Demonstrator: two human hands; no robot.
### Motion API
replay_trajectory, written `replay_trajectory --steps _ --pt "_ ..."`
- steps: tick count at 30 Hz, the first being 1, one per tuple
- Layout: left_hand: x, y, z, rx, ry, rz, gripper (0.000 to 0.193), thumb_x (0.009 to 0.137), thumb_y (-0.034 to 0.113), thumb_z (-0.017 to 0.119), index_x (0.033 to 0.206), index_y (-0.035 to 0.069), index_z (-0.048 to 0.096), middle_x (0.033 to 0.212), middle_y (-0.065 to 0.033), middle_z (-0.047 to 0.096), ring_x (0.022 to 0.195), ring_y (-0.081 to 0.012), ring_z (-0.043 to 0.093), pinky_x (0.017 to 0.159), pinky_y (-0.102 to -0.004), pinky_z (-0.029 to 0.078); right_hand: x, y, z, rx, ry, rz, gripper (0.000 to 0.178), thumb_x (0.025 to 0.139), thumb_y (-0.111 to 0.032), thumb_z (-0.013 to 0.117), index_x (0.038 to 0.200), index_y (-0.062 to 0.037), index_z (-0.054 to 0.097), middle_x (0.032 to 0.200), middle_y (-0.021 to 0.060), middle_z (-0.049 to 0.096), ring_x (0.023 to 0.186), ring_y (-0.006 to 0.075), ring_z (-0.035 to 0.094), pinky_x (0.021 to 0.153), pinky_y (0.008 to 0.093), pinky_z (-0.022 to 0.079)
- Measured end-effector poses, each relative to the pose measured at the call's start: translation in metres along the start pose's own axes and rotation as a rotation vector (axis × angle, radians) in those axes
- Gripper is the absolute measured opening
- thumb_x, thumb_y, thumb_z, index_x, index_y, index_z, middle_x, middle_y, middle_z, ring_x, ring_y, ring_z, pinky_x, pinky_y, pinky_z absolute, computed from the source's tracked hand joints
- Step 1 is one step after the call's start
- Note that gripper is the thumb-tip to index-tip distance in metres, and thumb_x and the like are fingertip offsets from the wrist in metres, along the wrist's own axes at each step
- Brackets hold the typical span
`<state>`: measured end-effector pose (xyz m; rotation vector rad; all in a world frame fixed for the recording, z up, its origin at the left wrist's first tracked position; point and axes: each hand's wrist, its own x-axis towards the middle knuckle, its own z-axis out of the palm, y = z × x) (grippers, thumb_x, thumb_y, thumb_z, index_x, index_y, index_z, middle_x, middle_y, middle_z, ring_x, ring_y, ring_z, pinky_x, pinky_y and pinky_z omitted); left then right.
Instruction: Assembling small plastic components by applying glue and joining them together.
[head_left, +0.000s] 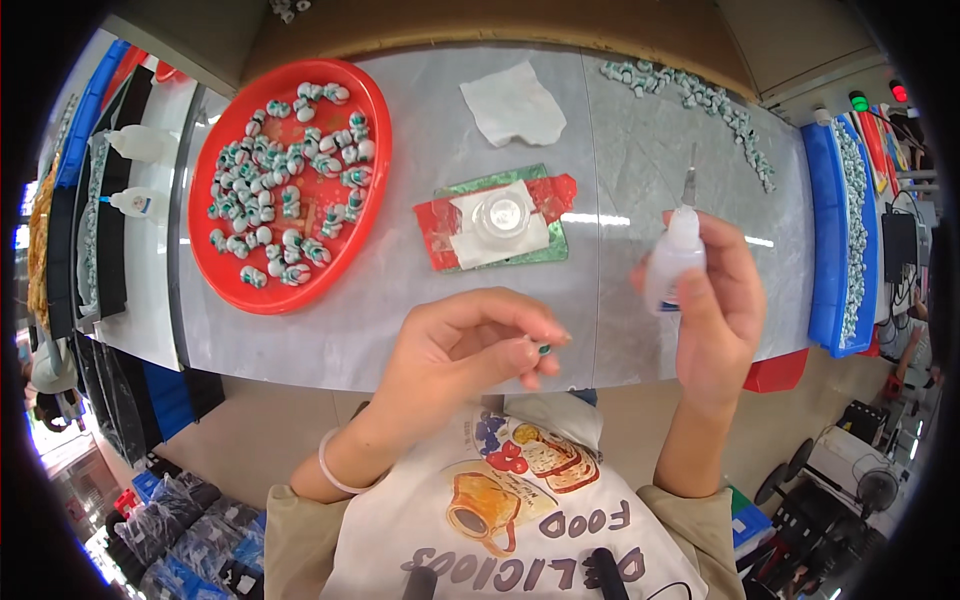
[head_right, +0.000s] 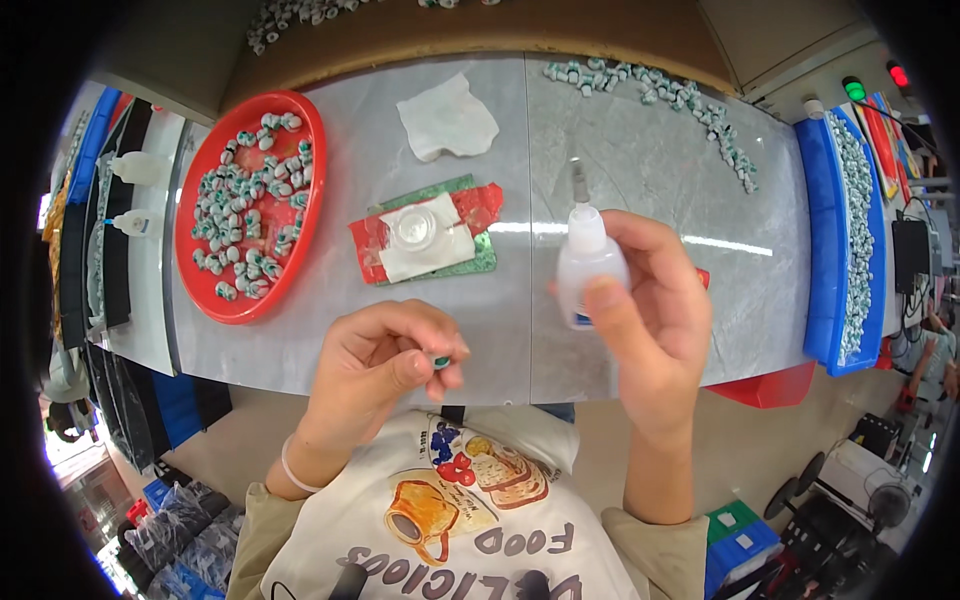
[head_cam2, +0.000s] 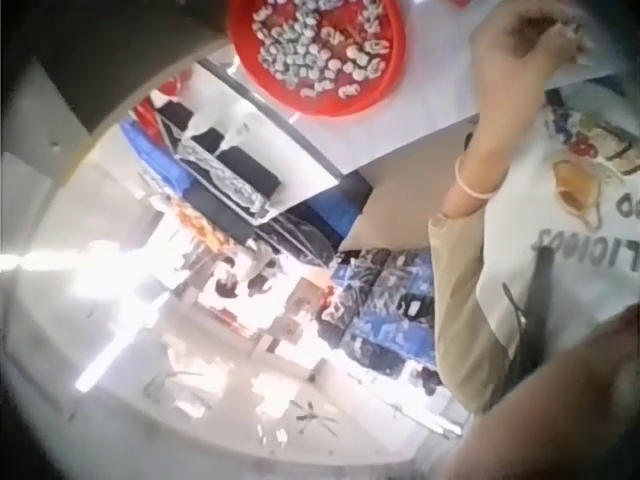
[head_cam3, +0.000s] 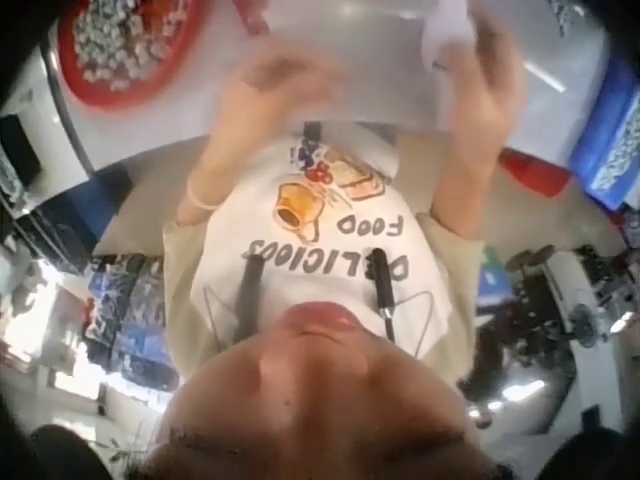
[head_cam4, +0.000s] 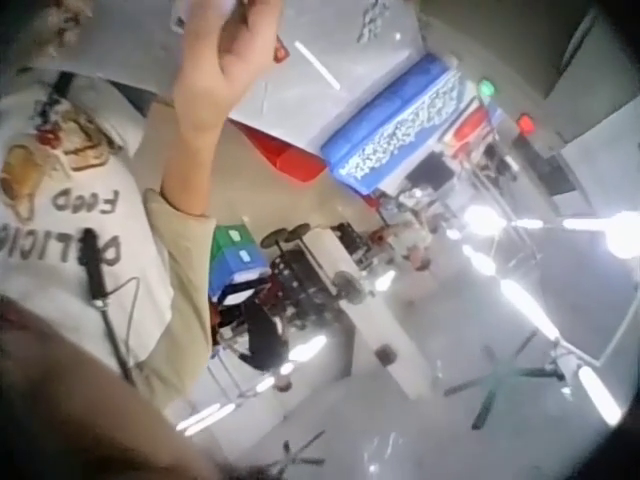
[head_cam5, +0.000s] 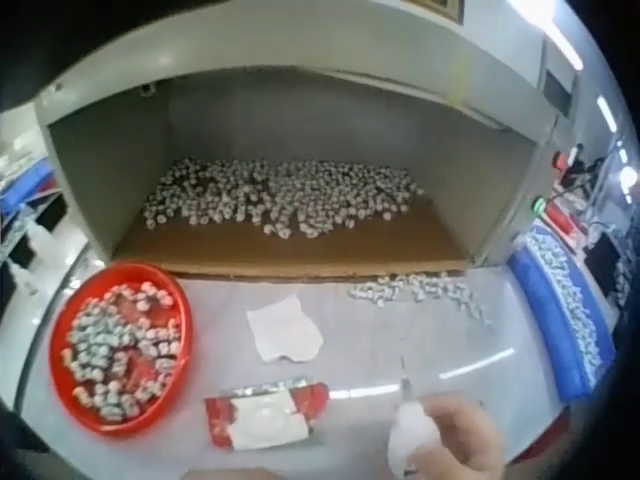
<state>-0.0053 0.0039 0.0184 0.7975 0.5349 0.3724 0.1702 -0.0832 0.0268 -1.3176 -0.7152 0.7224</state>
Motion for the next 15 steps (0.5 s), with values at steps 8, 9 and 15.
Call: replay_trajectory --steps 8,9,15 --pt "0.01 -0.018 -0.012 0.004 -0.108 0.195 0.019 0.073 -0.004 0.058 0.092 -0.003 0.056 0.095 -0.0108 0.056 0.083 -0.0154 0.055 0.071 -0.0249 0.046 -0.014 -0.013 -0.024 -0.042 -0.061 -0.103 0.042 0.065 -0.02 0.071 0.092 0.0041 0.05 0.085 0.0152 0.055 0.077 0.02 0.055 0.068 0.0295 0.044" --pt "0.01 -0.02 -0.013 0.091 -0.183 0.289 0.02 0.073 -0.005 0.059 0.093 -0.003 0.057 0.095 -0.0112 0.055 0.082 -0.015 0.055 0.071 -0.0245 0.046 -0.014 -0.016 -0.026 -0.071 -0.062 -0.103 0.043 0.063 -0.023 0.072 0.088 0.0037 0.049 0.083 0.016 0.054 0.08 0.0227 0.055 0.071 0.0323 0.045" --pt "0.012 -0.019 -0.009 0.011 -0.112 0.241 0.019 0.073 0.001 0.061 0.092 -0.003 0.059 0.091 -0.0109 0.056 0.079 -0.0144 0.054 0.067 -0.0242 0.046 -0.018 -0.022 -0.022 -0.202 -0.042 -0.127 0.046 0.07 -0.036 0.063 0.089 0.0031 0.047 0.08 0.011 0.048 0.076 0.0168 0.05 0.066 0.0223 0.038"
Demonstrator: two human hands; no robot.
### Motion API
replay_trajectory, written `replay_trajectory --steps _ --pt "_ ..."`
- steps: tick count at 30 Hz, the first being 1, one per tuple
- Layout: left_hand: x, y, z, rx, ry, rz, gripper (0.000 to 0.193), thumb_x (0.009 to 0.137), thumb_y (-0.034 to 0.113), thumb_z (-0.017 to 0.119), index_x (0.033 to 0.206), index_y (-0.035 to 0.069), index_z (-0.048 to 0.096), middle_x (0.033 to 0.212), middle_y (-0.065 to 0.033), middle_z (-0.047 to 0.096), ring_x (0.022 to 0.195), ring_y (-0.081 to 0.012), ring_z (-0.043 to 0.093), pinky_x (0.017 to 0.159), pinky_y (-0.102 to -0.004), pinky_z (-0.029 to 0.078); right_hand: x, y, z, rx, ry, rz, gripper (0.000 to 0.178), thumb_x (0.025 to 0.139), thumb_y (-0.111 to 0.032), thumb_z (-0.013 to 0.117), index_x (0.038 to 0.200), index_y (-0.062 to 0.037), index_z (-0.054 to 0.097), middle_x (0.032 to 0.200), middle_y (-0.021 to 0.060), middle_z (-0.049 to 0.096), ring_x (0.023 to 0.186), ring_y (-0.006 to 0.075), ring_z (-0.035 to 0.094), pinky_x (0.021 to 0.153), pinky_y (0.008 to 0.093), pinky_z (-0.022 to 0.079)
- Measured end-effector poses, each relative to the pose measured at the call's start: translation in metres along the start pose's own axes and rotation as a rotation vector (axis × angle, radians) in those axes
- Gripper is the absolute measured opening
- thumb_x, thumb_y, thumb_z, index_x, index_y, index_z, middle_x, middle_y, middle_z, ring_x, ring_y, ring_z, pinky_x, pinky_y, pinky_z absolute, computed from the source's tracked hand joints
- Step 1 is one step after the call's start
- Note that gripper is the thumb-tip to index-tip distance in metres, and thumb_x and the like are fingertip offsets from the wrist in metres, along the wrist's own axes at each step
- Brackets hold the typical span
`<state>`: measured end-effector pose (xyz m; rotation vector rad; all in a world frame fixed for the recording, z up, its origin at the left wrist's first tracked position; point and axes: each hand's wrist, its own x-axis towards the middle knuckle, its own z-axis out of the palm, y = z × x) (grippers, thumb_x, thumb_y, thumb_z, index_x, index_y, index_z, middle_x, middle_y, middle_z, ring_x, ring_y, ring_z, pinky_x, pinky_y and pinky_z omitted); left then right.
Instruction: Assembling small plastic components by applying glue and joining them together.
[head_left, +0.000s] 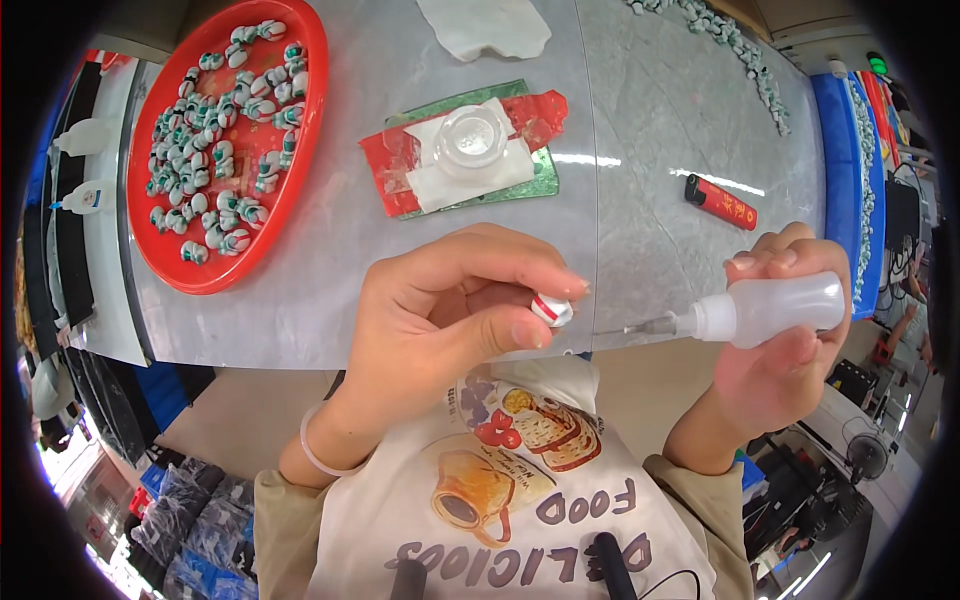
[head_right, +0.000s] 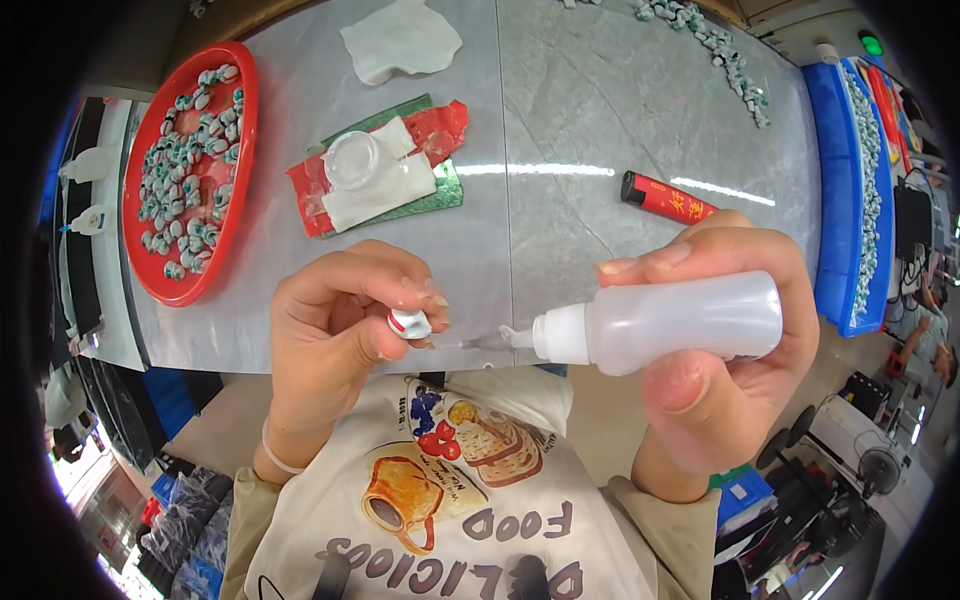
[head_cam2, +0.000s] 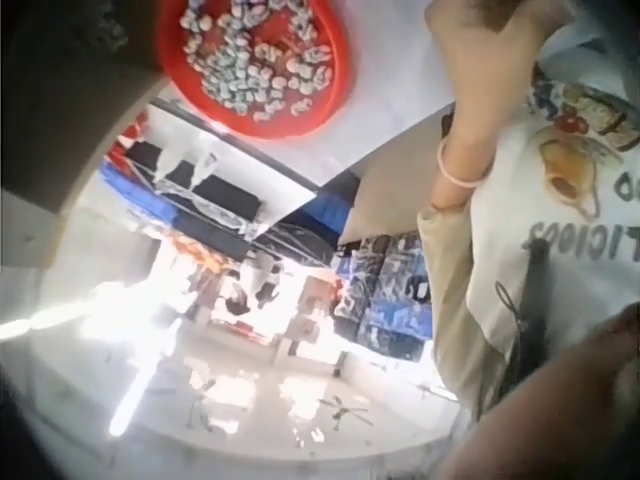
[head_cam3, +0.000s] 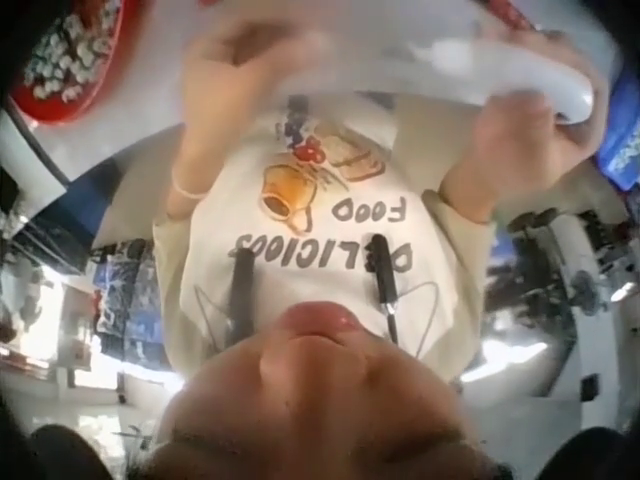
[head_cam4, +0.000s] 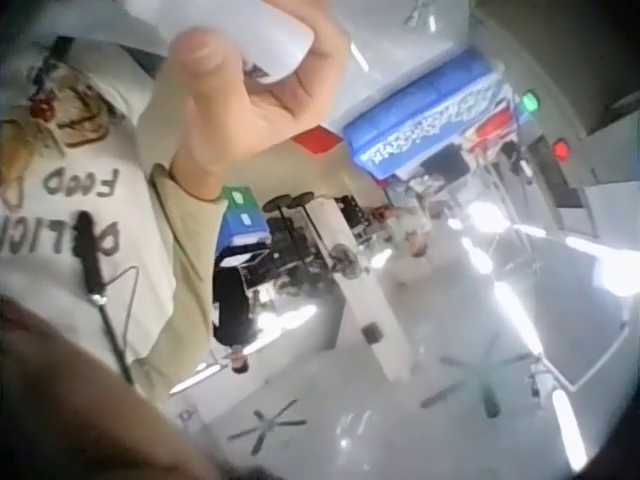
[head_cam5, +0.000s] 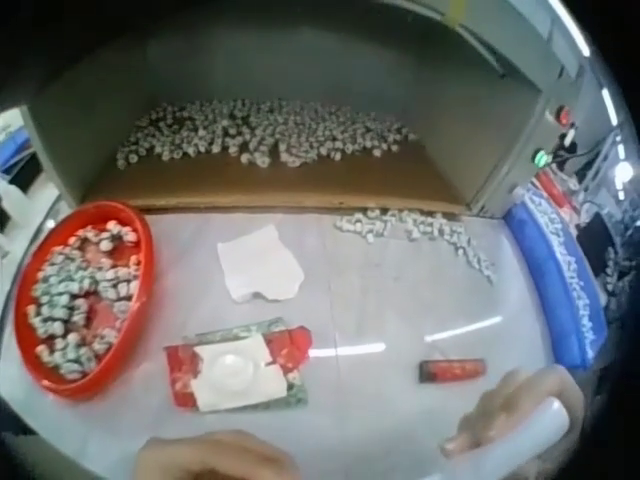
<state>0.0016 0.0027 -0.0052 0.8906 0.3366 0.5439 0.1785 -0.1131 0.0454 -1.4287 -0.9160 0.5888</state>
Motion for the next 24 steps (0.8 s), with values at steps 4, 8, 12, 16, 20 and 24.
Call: replay_trajectory --steps 4,8,12,16,20,24 --pt "0.0 -0.006 -0.004 -0.006 -0.022 0.079 0.02 0.075 0.006 0.061 0.092 -0.003 0.058 0.089 -0.0108 0.057 0.078 -0.0145 0.055 0.066 -0.0234 0.045 -0.001 0.001 0.004 -0.023 0.014 0.002 0.045 0.072 -0.035 0.061 0.09 0.0042 0.047 0.08 0.0112 0.048 0.072 0.0165 0.051 0.066 0.0229 0.039" --pt "0.001 -0.002 0.001 0.045 0.029 0.041 0.028 0.074 0.02 0.062 0.09 -0.001 0.054 0.083 -0.0106 0.056 0.072 -0.0151 0.055 0.06 -0.0227 0.045 -0.002 0.005 0.005 0.019 0.022 -0.078 0.047 0.072 -0.035 0.06 0.091 0.0052 0.047 0.079 0.0109 0.048 0.072 0.0169 0.051 0.064 0.0233 0.04" --pt "0.0 0.0 0.007 0.095 0.158 -0.024 0.037 0.071 0.031 0.065 0.087 0.001 0.051 0.077 -0.0101 0.055 0.065 -0.0154 0.055 0.051 -0.0213 0.045 -0.002 0.003 0.012 -0.013 0.046 -0.046 0.047 0.073 -0.034 0.06 0.093 0.006 0.047 0.079 0.0123 0.048 0.072 0.0169 0.05 0.065 0.0233 0.041" --pt "0.002 0.0 0.008 0.106 0.155 -0.037 0.038 0.07 0.031 0.065 0.086 0.0 0.051 0.077 -0.0103 0.055 0.065 -0.0151 0.055 0.051 -0.0212 0.045 0.0 -0.001 0.015 -0.136 -0.035 -0.137 0.047 0.072 -0.034 0.06 0.093 0.0065 0.047 0.078 0.0139 0.05 0.069 0.0173 0.049 0.062 0.0246 0.041" --pt "0.002 0.0 0.007 0.091 0.146 -0.051 0.037 0.071 0.031 0.065 0.086 0.0 0.051 0.076 -0.0102 0.055 0.064 -0.0147 0.055 0.051 -0.0209 0.045 -0.002 -0.01 0.018 -0.549 -0.115 -0.472 0.046 0.077 -0.04 0.053 0.093 0.0022 0.045 0.076 0.0119 0.051 0.057 0.0172 0.043 0.053 0.0263 0.037" --pt "0.002 -0.001 0.007 0.103 0.148 -0.064 0.036 0.072 0.03 0.064 0.086 0.0 0.051 0.075 -0.0105 0.055 0.065 -0.0146 0.055 0.051 -0.0207 0.045 -0.015 -0.013 0.038 -0.787 -0.009 -0.541 0.047 0.078 -0.045 0.049 0.094 -0.0014 0.044 0.074 0.01 0.051 0.05 0.0172 0.04 0.049 0.0278 0.034"
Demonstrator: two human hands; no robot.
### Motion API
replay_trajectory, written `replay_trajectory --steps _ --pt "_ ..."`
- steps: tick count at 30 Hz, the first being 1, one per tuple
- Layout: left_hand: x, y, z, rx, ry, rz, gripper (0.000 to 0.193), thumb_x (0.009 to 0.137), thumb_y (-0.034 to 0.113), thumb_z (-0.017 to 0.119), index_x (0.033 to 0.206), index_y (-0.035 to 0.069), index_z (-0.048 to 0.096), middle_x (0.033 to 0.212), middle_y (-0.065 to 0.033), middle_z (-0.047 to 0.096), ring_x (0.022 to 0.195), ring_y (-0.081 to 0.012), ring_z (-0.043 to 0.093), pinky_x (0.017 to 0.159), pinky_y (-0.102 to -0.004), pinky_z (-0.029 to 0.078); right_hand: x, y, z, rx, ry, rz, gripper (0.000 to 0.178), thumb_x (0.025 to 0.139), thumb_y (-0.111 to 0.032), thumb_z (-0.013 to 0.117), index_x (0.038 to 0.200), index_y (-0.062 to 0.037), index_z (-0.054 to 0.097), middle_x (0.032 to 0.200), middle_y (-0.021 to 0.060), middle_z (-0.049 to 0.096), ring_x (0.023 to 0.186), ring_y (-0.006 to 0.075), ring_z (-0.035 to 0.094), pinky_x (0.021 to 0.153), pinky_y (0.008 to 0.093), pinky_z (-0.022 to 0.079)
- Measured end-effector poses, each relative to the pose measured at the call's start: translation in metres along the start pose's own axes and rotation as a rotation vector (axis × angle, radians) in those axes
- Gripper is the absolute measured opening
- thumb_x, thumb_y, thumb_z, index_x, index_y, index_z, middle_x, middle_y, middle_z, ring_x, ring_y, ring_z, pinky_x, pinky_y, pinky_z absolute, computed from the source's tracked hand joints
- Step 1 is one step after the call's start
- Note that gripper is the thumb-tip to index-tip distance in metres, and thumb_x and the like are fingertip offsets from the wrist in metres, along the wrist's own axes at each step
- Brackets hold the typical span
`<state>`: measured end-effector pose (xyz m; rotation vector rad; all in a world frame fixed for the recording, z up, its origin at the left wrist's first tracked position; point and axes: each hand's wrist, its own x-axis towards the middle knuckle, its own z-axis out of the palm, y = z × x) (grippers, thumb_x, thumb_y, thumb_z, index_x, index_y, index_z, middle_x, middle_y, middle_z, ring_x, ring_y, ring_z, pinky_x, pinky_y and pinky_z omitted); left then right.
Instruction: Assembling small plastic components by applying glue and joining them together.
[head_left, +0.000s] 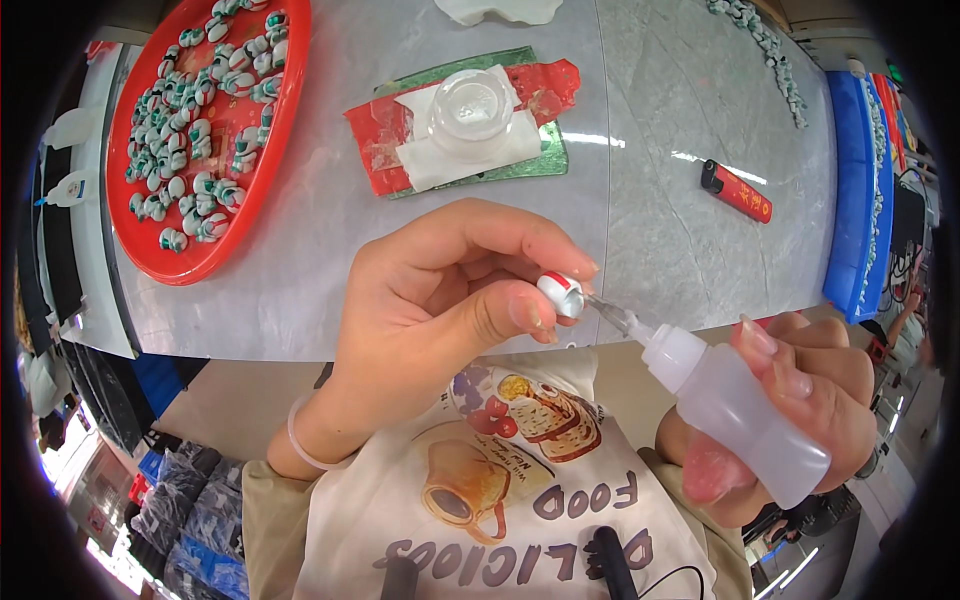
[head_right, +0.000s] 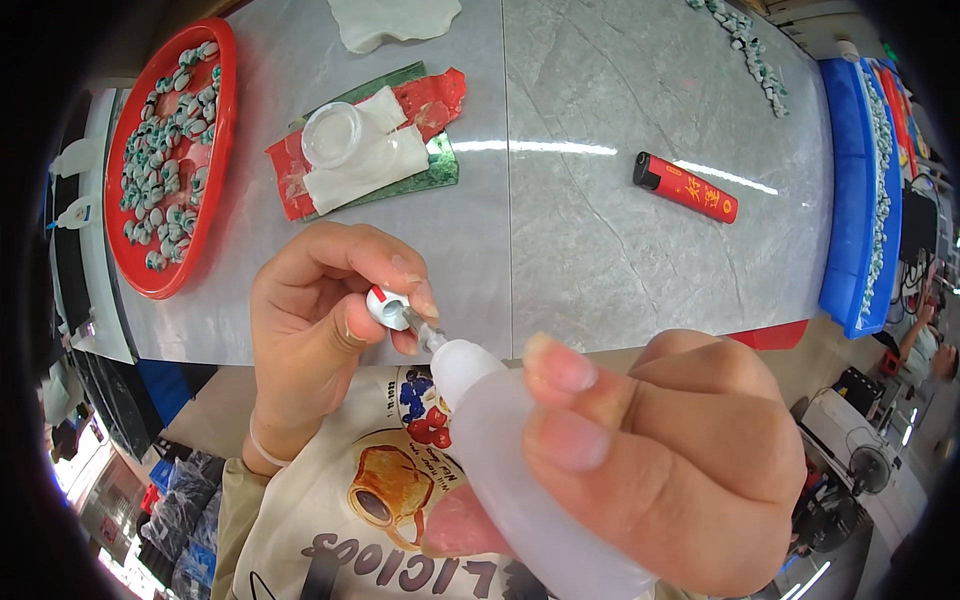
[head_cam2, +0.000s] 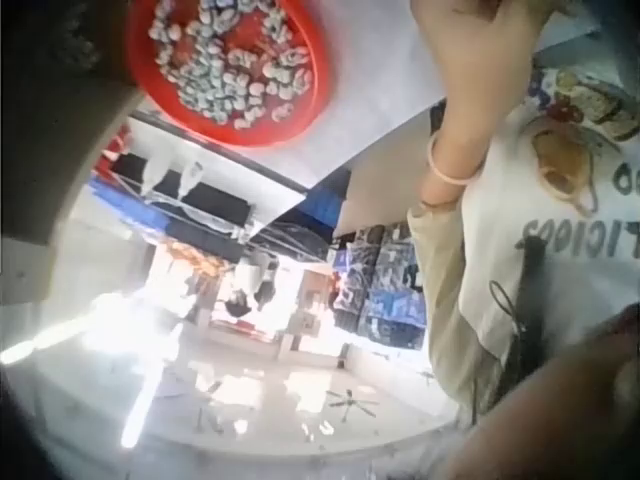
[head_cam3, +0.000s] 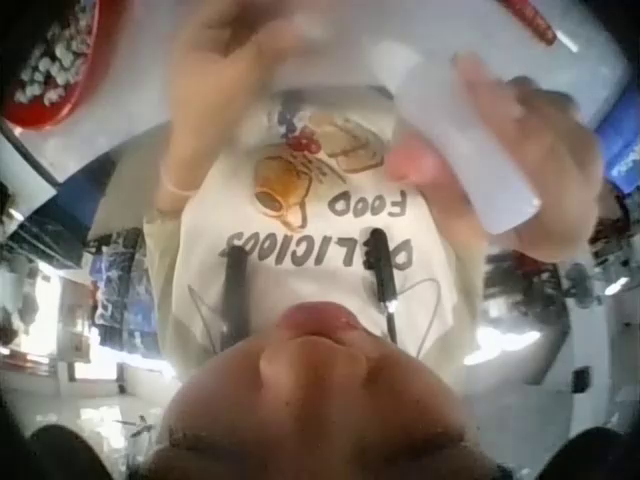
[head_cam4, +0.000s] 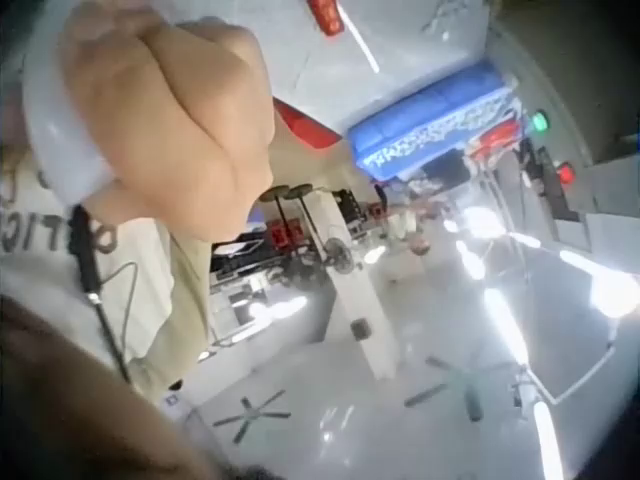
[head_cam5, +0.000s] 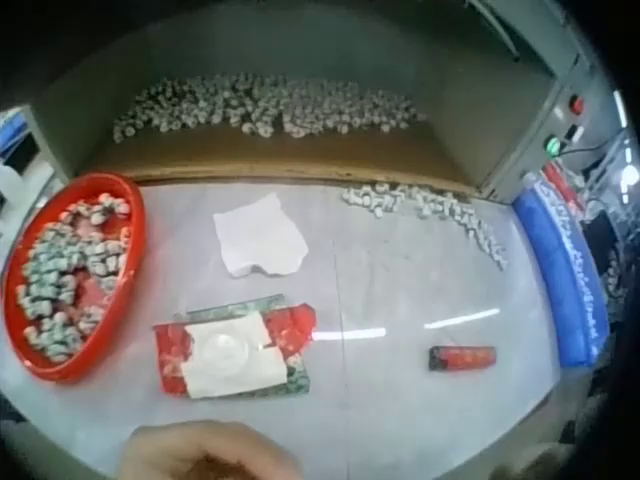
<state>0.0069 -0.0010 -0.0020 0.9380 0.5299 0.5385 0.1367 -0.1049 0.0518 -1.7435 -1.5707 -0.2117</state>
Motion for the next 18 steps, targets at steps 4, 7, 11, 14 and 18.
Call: replay_trajectory --steps 4,7,11,14,18 --pt "0.0 0.001 0.001 -0.003 -0.003 0.013 0.034 0.072 0.028 0.064 0.086 0.0 0.051 0.076 -0.0108 0.055 0.066 -0.0147 0.055 0.051 -0.0204 0.044 -0.003 0.003 -0.001 -0.011 0.042 0.049 0.049 0.076 -0.048 0.053 0.095 -0.0033 0.045 0.072 0.0087 0.048 0.052 0.0171 0.04 0.048 0.028 0.033" --pt "0.001 0.002 0.002 -0.044 0.0 -0.015 0.032 0.073 0.026 0.064 0.085 0.0 0.05 0.075 -0.011 0.055 0.065 -0.0151 0.055 0.05 -0.0203 0.043 -0.004 0.012 -0.006 0.059 -0.013 -0.083 0.051 0.073 -0.048 0.057 0.095 -0.004 0.046 0.072 0.008 0.047 0.054 0.0167 0.041 0.046 0.0273 0.032" --pt "0.001 0.002 0.001 -0.033 -0.012 -0.021 0.03 0.074 0.025 0.063 0.085 0.001 0.05 0.074 -0.0112 0.055 0.063 -0.0159 0.055 0.049 -0.0205 0.042 0.001 0.006 -0.017 0.111 -0.199 -0.025 0.056 0.069 -0.049 0.06 0.101 -0.0049 0.045 0.074 0.0084 0.048 0.055 0.0165 0.041 0.046 0.0264 0.032" --pt "0.001 0.001 0.0 -0.023 -0.023 -0.017 0.03 0.074 0.025 0.063 0.085 0.001 0.05 0.074 -0.0112 0.055 0.062 -0.0161 0.055 0.049 -0.0205 0.042 0.002 0.004 -0.021 0.135 -0.32 0.015 0.061 0.067 -0.05 0.062 0.104 -0.0055 0.044 0.076 0.0086 0.049 0.055 0.0163 0.041 0.045 0.0258 0.032" --pt "0.001 0.002 0.0 -0.012 -0.023 -0.024 0.029 0.074 0.025 0.063 0.085 0.001 0.05 0.074 -0.0112 0.055 0.062 -0.0161 0.054 0.05 -0.0207 0.042 -0.004 0.003 -0.026 0.06 -0.228 -0.116 0.064 0.067 -0.052 0.061 0.107 -0.0064 0.043 0.084 0.0118 0.053 0.054 0.0144 0.039 0.043 0.0236 0.03"
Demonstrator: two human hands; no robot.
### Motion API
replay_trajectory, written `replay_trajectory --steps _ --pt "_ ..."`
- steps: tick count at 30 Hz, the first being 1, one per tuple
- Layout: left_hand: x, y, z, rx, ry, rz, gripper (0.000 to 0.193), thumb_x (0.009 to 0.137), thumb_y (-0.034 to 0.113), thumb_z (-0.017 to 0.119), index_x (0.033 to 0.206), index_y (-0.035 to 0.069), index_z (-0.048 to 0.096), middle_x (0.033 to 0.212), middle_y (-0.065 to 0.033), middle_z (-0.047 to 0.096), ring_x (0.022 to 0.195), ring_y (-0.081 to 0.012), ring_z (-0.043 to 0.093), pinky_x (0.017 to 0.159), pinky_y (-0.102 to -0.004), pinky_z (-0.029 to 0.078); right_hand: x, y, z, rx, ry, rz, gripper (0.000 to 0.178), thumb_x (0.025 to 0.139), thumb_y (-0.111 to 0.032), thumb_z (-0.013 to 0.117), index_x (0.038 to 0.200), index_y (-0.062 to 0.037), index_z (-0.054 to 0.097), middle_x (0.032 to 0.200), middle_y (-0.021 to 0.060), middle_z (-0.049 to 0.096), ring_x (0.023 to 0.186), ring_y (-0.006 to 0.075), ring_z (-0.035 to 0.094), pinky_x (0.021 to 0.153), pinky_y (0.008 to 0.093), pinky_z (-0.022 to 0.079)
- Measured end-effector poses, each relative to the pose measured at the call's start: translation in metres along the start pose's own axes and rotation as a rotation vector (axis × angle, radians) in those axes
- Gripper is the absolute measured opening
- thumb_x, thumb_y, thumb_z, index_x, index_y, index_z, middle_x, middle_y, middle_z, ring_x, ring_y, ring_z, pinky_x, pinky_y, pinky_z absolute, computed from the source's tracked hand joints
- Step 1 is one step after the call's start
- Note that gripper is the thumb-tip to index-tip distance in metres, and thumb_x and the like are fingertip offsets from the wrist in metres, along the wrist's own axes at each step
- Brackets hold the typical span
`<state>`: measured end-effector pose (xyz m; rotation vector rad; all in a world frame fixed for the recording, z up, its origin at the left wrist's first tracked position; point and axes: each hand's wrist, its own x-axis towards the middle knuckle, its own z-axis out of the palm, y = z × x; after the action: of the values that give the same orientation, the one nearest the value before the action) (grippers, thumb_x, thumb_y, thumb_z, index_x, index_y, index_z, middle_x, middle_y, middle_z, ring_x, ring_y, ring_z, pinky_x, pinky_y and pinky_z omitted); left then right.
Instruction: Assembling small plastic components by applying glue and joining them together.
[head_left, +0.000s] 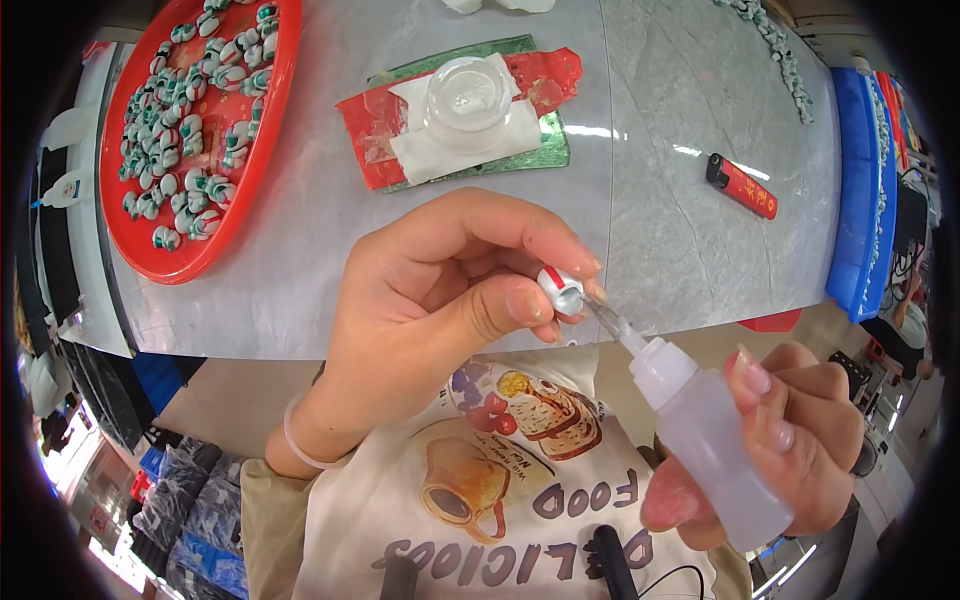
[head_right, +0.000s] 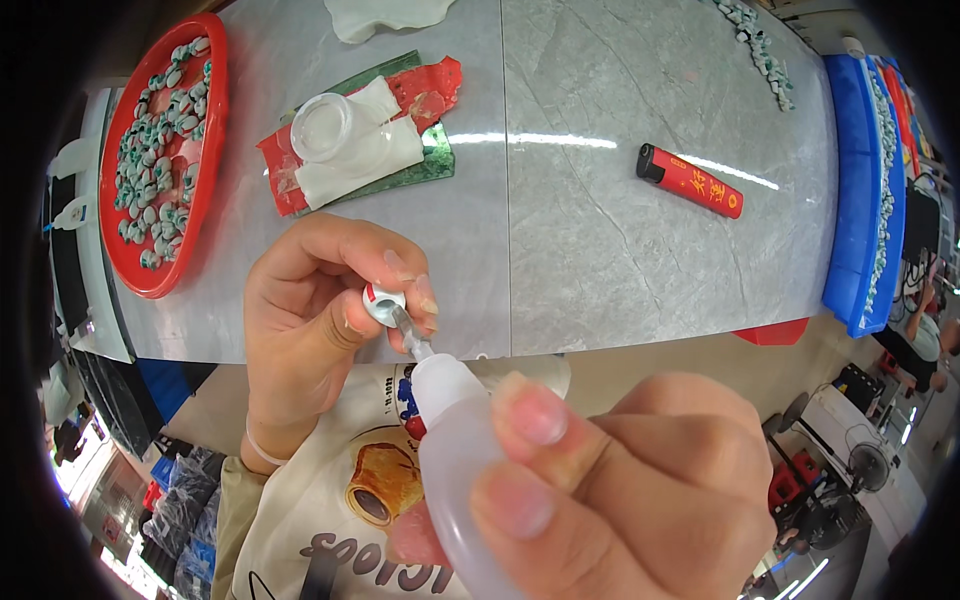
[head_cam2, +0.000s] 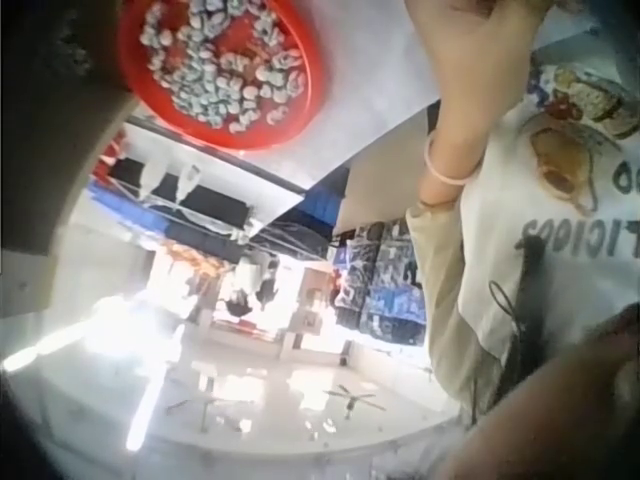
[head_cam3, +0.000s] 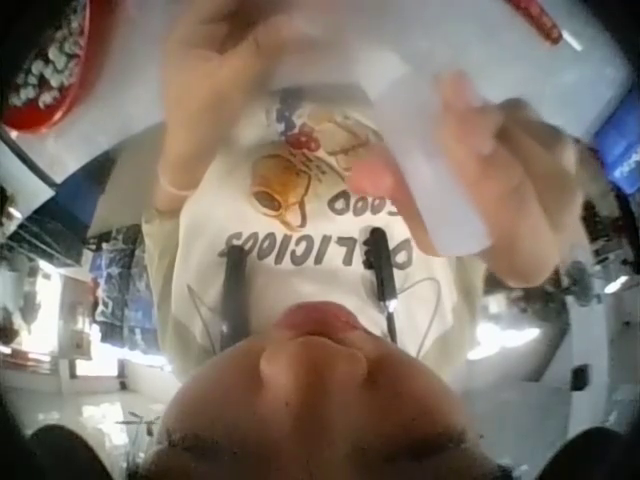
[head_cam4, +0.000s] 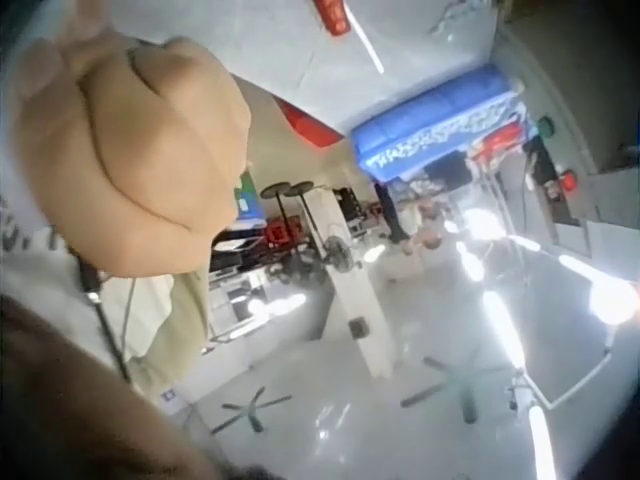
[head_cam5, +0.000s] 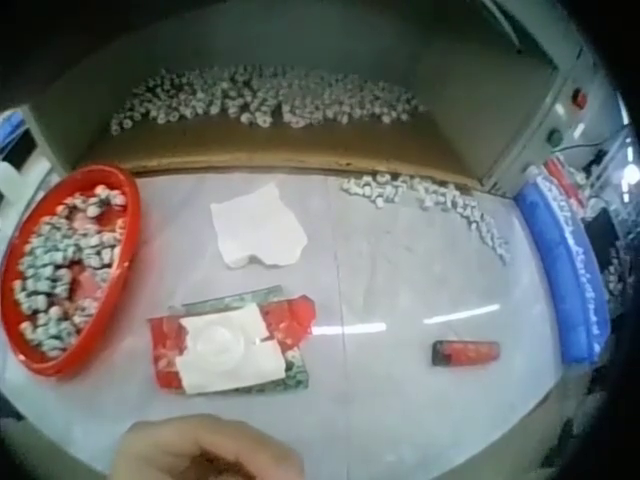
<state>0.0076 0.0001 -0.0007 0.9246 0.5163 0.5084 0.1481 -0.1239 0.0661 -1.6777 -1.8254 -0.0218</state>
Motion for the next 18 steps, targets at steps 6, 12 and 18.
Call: replay_trajectory --steps 6,12,18 --pt "0.0 -0.005 -0.001 0.026 0.009 0.049 0.03 0.075 0.026 0.062 0.085 0.001 0.05 0.075 -0.0111 0.056 0.063 -0.0158 0.055 0.05 -0.0212 0.041 0.007 -0.005 -0.011 -0.019 -0.215 0.055 0.065 0.066 -0.051 0.062 0.108 -0.0066 0.041 0.087 0.0119 0.053 0.053 0.0134 0.035 0.041 0.0215 0.026" --pt "0.0 -0.001 0.001 0.023 0.016 0.008 0.03 0.074 0.026 0.063 0.085 0.002 0.05 0.075 -0.011 0.056 0.063 -0.0153 0.055 0.05 -0.021 0.041 0.008 -0.009 -0.015 -0.036 -0.217 0.066 0.061 0.067 -0.049 0.062 0.107 -0.0073 0.041 0.086 0.0112 0.053 0.053 0.0128 0.034 0.04 0.0217 0.026" --pt "0.0 0.0 0.001 0.016 0.005 -0.009 0.029 0.075 0.025 0.063 0.085 0.001 0.05 0.075 -0.0113 0.056 0.063 -0.0152 0.055 0.052 -0.022 0.042 0.01 -0.007 -0.015 -0.032 -0.249 0.091 0.06 0.066 -0.047 0.064 0.106 -0.0077 0.042 0.087 0.0102 0.052 0.054 0.0123 0.034 0.041 0.0217 0.026"
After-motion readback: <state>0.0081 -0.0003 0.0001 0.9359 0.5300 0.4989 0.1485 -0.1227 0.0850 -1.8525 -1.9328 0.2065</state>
